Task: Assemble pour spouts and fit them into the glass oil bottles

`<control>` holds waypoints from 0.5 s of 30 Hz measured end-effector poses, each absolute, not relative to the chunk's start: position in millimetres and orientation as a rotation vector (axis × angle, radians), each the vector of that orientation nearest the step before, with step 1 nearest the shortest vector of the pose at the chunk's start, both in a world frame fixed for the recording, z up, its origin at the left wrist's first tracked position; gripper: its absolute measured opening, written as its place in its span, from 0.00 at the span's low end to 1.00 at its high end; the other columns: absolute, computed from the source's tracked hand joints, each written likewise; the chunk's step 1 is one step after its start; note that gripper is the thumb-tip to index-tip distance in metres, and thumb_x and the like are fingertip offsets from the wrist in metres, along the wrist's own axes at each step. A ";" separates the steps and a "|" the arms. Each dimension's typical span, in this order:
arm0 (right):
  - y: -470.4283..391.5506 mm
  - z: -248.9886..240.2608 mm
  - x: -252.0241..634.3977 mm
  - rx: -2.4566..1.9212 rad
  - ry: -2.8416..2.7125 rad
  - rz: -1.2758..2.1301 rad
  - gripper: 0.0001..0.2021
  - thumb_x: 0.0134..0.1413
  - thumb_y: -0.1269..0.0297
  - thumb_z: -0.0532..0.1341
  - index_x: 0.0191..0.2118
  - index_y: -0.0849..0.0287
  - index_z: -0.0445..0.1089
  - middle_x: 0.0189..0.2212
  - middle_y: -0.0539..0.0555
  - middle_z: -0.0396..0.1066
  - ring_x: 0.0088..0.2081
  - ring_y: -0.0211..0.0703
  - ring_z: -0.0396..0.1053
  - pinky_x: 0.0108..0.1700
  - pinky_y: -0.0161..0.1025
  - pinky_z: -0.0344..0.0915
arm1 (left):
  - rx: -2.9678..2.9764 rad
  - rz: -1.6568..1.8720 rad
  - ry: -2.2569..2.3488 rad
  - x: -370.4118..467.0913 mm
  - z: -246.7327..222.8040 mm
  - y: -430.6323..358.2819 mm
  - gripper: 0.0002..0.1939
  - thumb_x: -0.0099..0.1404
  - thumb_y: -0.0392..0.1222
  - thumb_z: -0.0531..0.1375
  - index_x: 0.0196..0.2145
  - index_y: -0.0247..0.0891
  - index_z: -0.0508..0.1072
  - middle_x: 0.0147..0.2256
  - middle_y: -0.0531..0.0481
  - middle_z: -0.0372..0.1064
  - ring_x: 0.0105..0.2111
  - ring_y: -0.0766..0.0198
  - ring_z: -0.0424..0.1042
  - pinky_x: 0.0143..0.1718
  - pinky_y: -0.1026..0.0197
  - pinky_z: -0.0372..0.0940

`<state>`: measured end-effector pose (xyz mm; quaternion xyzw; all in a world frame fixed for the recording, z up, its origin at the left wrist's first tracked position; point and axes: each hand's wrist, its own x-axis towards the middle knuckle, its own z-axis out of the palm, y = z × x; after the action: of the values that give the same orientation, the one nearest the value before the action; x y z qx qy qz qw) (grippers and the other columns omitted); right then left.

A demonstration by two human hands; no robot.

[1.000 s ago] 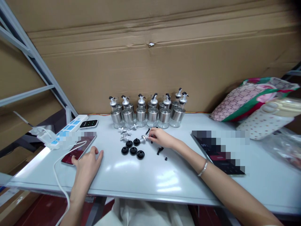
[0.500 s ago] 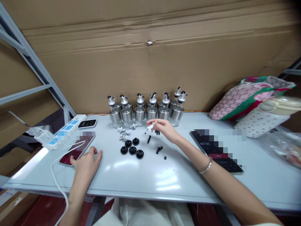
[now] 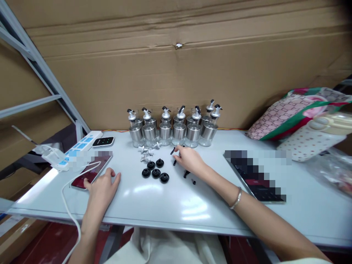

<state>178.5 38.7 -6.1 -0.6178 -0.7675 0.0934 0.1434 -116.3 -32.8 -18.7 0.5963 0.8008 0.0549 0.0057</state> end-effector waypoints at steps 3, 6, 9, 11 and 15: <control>41.4 -8.3 179.1 -1.806 -2.293 0.200 0.08 0.58 0.65 0.57 0.41 0.60 0.69 0.41 0.58 0.73 0.40 0.49 0.71 0.34 0.37 0.58 | 1.856 0.164 2.501 -114.7 -16.9 -33.1 0.17 0.65 0.51 0.43 0.38 0.38 0.64 0.27 0.44 0.73 0.34 0.48 0.73 0.54 0.29 0.43; 43.9 -10.3 180.8 -1.808 -2.340 0.183 0.07 0.59 0.65 0.57 0.38 0.59 0.70 0.40 0.56 0.73 0.39 0.48 0.71 0.33 0.36 0.57 | 1.849 0.153 2.499 -113.7 -15.0 -33.4 0.16 0.65 0.51 0.43 0.38 0.39 0.64 0.27 0.45 0.73 0.33 0.49 0.73 0.54 0.30 0.43; 44.3 -11.4 181.6 -1.797 -2.358 0.194 0.06 0.59 0.68 0.56 0.36 0.59 0.71 0.39 0.56 0.73 0.39 0.47 0.71 0.32 0.36 0.56 | 1.843 0.149 2.505 -114.0 -14.6 -33.2 0.16 0.66 0.51 0.44 0.38 0.39 0.64 0.27 0.45 0.73 0.33 0.49 0.73 0.55 0.30 0.43; 43.9 -11.6 181.9 -1.787 -2.366 0.199 0.06 0.58 0.68 0.56 0.35 0.59 0.71 0.39 0.56 0.73 0.39 0.47 0.71 0.32 0.36 0.56 | 1.840 0.148 2.509 -114.5 -15.5 -33.0 0.16 0.66 0.52 0.44 0.38 0.39 0.64 0.28 0.44 0.73 0.33 0.49 0.73 0.55 0.30 0.43; 43.6 -12.1 183.3 -1.777 -2.362 0.216 0.05 0.58 0.68 0.57 0.35 0.59 0.71 0.38 0.56 0.73 0.38 0.46 0.71 0.32 0.36 0.56 | 1.855 0.155 2.513 -115.9 -17.6 -33.7 0.17 0.66 0.52 0.43 0.39 0.39 0.65 0.28 0.43 0.74 0.34 0.49 0.73 0.55 0.31 0.43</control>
<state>183.3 43.6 -12.1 -0.5973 -0.7938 0.0725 0.0888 -115.9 -33.7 -17.6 0.5932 0.8035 0.0495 0.0071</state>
